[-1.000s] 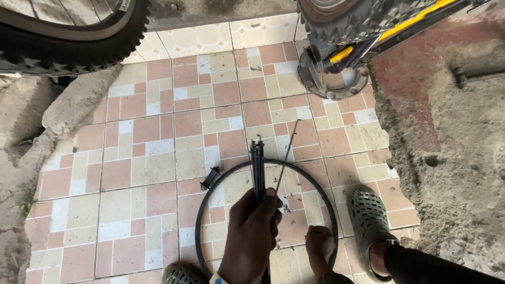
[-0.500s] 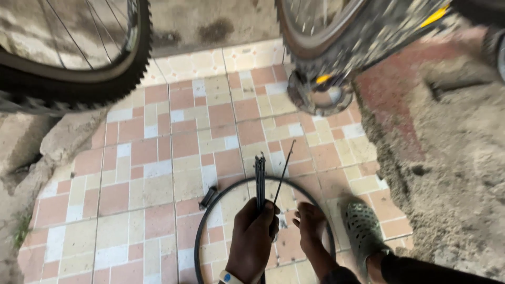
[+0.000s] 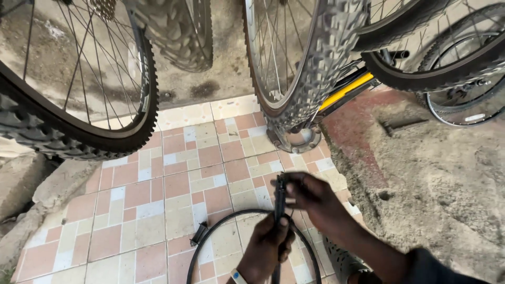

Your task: The person sits on a tiled floor and sorts a bundle of bicycle spokes by hand. They separate the spokes into smaller groups, manipulate them to align the ends, and place them onto a bicycle rim lying on the floor.

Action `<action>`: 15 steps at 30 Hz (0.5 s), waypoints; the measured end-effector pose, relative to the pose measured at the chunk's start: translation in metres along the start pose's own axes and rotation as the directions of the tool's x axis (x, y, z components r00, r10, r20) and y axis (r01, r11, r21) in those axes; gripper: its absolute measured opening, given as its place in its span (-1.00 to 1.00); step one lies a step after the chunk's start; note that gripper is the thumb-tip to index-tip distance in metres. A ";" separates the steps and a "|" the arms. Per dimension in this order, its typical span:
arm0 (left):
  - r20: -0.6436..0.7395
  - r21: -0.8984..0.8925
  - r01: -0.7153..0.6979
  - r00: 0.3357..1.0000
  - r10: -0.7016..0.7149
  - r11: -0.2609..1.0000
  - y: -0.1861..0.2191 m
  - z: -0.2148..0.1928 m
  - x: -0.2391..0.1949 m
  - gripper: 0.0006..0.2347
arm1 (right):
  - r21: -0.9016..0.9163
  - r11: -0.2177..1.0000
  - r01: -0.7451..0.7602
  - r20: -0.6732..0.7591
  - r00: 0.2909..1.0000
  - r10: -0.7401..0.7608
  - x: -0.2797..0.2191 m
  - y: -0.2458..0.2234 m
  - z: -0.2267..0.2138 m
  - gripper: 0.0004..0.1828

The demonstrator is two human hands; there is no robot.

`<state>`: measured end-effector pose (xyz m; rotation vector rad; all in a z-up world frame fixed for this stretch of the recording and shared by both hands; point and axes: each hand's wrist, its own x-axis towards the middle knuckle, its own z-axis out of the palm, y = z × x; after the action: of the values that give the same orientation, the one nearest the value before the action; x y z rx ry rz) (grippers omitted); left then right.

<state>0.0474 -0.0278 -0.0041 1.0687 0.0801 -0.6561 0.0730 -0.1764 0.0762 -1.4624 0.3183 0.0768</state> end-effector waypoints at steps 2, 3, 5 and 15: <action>0.032 -0.081 0.062 0.998 -0.060 0.995 0.001 0.011 -0.007 -0.76 | -0.041 0.999 0.023 0.142 0.990 -0.017 -0.020 0.003 0.002 -0.60; 0.029 -0.077 0.057 0.998 -0.055 0.995 0.014 0.016 -0.007 -0.76 | -0.037 0.999 0.028 0.146 0.989 -0.022 -0.015 0.000 0.009 -0.60; -0.029 -0.096 0.090 0.995 -0.093 0.991 0.032 0.026 -0.017 -0.73 | 0.209 0.970 0.127 0.252 0.951 -0.179 -0.018 0.001 0.021 -0.49; -0.026 0.134 0.091 0.996 -0.088 0.987 0.049 0.035 -0.032 -0.81 | -0.204 0.807 0.555 0.276 0.823 -0.496 -0.035 -0.039 0.029 -0.63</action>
<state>0.0388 -0.0264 0.0635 1.2079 0.1024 -0.7400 0.0539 -0.1477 0.1246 -1.7588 -0.2984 -0.1855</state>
